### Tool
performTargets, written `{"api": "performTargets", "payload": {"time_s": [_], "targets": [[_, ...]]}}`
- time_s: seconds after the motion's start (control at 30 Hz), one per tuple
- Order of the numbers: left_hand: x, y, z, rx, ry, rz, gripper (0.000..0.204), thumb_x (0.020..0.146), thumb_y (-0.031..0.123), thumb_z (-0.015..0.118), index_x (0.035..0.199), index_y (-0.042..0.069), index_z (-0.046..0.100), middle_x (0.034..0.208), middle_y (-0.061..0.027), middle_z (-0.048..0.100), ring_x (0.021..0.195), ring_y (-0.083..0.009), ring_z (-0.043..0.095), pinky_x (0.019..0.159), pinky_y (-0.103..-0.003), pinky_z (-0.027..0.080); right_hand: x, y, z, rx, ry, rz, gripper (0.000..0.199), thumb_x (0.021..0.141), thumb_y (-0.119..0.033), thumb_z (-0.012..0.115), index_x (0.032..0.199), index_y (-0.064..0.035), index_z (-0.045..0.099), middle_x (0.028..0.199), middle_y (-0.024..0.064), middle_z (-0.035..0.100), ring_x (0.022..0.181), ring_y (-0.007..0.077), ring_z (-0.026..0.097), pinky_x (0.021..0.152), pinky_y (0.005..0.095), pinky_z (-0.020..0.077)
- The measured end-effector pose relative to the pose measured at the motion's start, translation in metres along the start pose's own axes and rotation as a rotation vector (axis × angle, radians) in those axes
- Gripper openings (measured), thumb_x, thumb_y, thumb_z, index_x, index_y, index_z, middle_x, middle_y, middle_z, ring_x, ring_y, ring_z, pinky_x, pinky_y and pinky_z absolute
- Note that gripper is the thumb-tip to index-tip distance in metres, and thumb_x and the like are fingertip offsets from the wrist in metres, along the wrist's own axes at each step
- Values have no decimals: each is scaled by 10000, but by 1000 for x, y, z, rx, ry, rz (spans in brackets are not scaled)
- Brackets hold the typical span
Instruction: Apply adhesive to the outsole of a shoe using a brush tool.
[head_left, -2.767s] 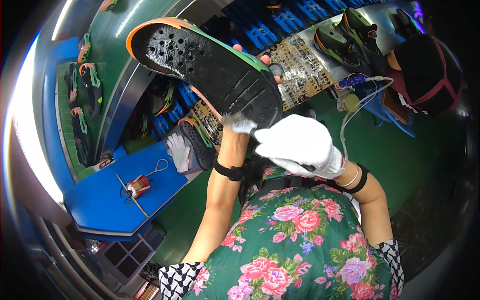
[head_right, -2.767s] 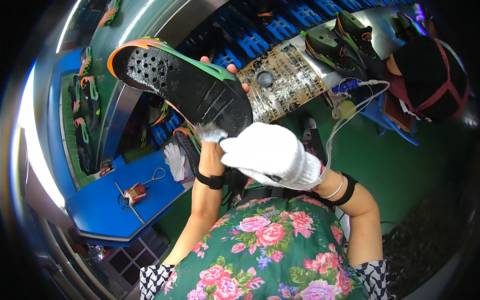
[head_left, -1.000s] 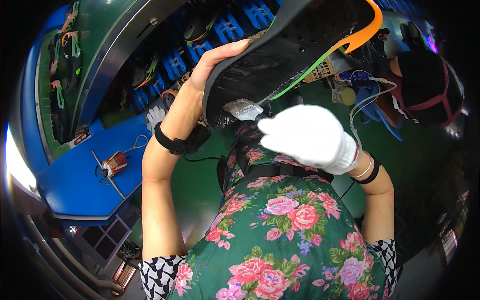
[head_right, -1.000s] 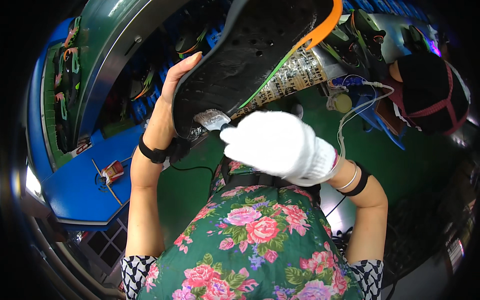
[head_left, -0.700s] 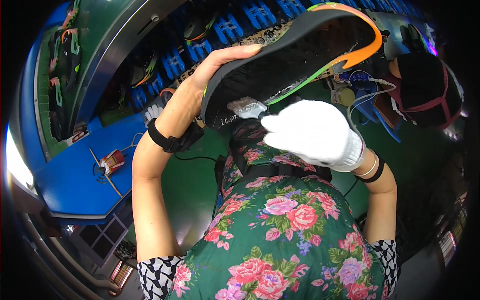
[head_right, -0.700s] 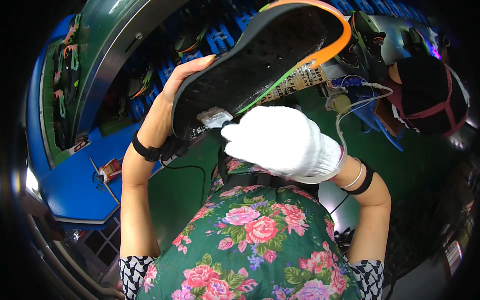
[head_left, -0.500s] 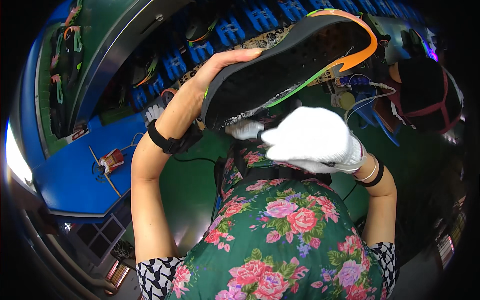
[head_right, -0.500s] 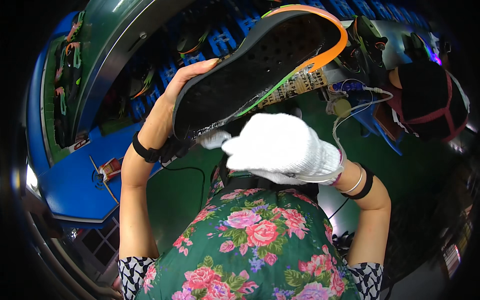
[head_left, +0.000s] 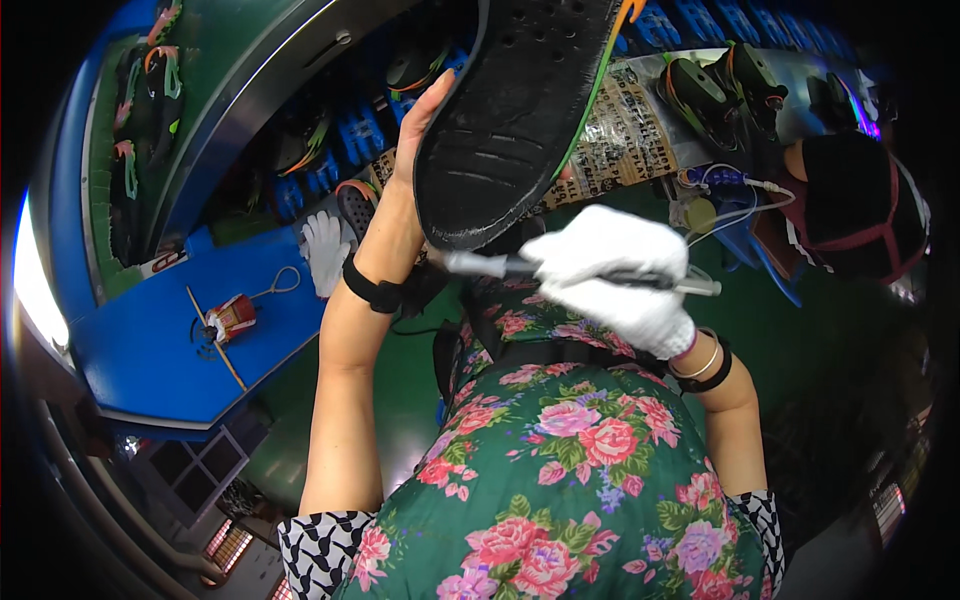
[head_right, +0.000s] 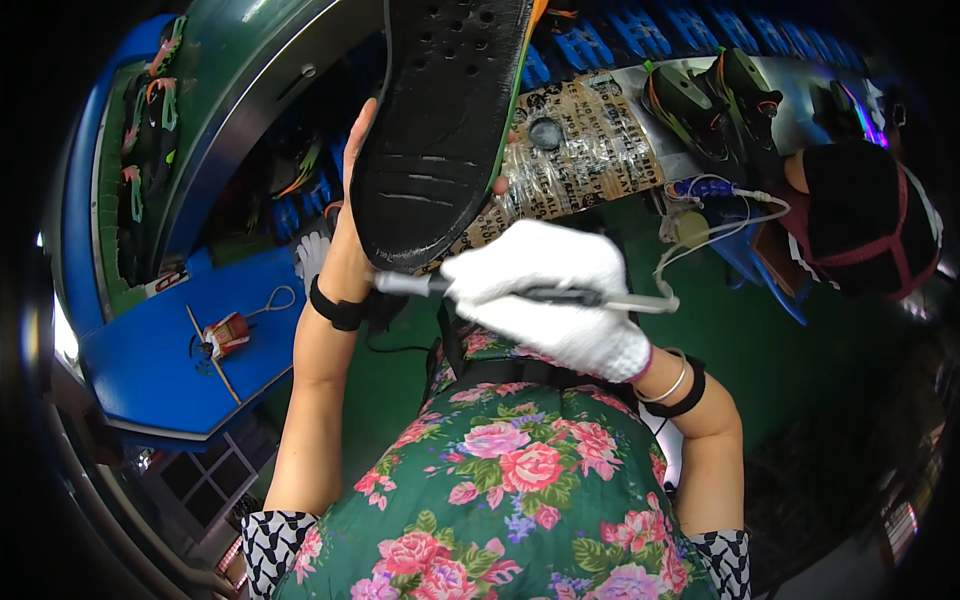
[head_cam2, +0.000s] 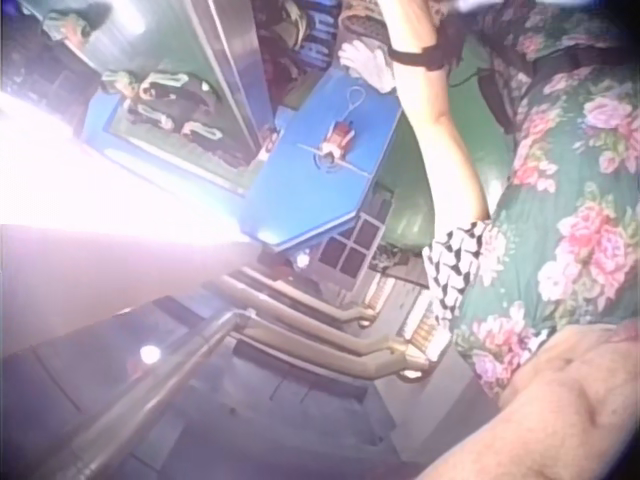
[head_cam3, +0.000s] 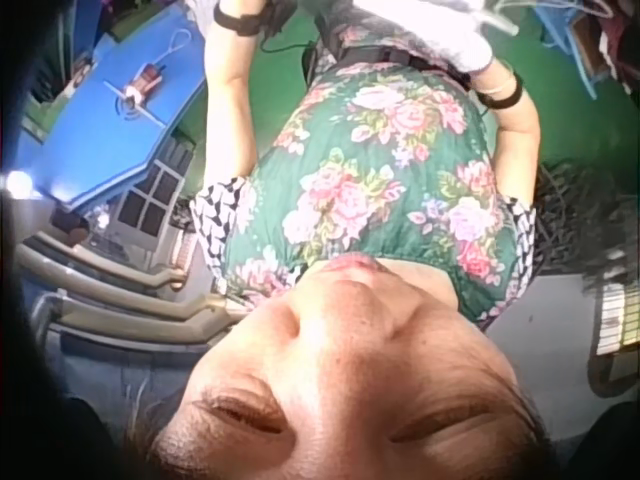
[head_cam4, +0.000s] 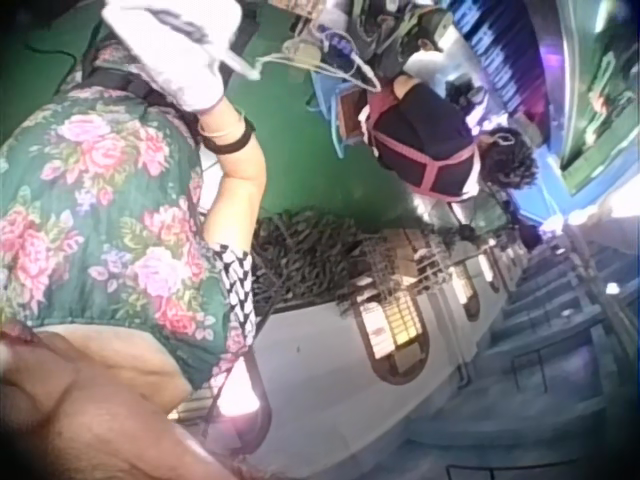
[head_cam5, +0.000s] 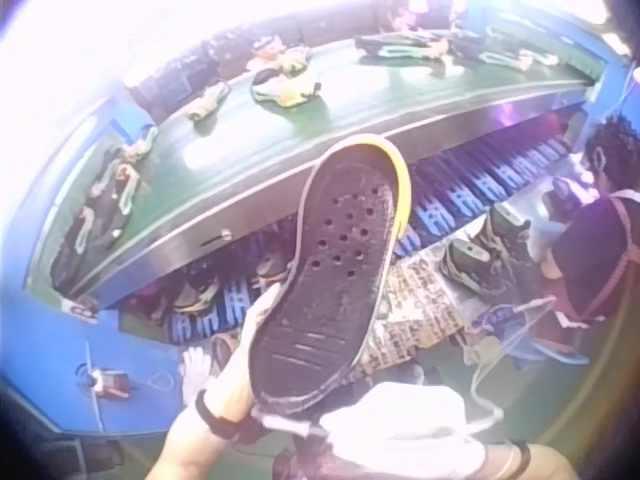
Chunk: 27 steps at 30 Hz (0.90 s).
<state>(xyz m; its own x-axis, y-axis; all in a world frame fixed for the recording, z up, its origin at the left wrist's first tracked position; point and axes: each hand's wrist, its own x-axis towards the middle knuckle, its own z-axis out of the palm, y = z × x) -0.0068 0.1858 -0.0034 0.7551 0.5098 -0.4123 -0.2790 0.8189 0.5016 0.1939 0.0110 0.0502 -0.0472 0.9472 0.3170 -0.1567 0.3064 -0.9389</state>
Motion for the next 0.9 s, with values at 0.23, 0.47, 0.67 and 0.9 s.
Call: {"api": "performTargets", "payload": {"time_s": [0.23, 0.47, 0.67, 0.9], "targets": [[-13, -15, 2, -281, -128, -19, 811, 1024, 623, 469, 1579, 33, 421, 1482, -259, 567, 1274, -479, 616, 1055, -619, 529, 1, 3, -5, 168, -18, 219, 160, 792, 19, 847, 944, -5, 805, 1014, 139, 797, 949, 224, 766, 863, 341, 598], [-34, -64, 18, -479, -110, -147, 717, 1061, 576, 419, 1550, 54, 471, 1451, -236, 601, 1232, -490, 640, 1050, -651, 518, 36, 8, -56, -765, 189, -280, 175, 811, 33, 819, 979, -7, 791, 999, 142, 787, 893, 242, 746, 800, 343, 579], [-37, -65, 4, -640, -48, -44, 774, 1066, 620, 381, 1577, 39, 421, 1523, -232, 537, 1263, -478, 625, 1119, -574, 497, 27, -3, -26, -591, -10, -314, 248, 784, -9, 850, 1020, -70, 801, 978, 114, 789, 839, 267, 742, 747, 366, 580], [-72, 2, 41, -179, -442, 200, 1341, 723, 724, 835, 1622, -33, 190, 1585, -361, 315, 1319, -590, 506, 1056, -729, 478, -9, -6, -55, 314, 469, 78, 113, 768, 91, 731, 870, 43, 718, 1044, 208, 752, 912, 298, 738, 820, 388, 587]]}}
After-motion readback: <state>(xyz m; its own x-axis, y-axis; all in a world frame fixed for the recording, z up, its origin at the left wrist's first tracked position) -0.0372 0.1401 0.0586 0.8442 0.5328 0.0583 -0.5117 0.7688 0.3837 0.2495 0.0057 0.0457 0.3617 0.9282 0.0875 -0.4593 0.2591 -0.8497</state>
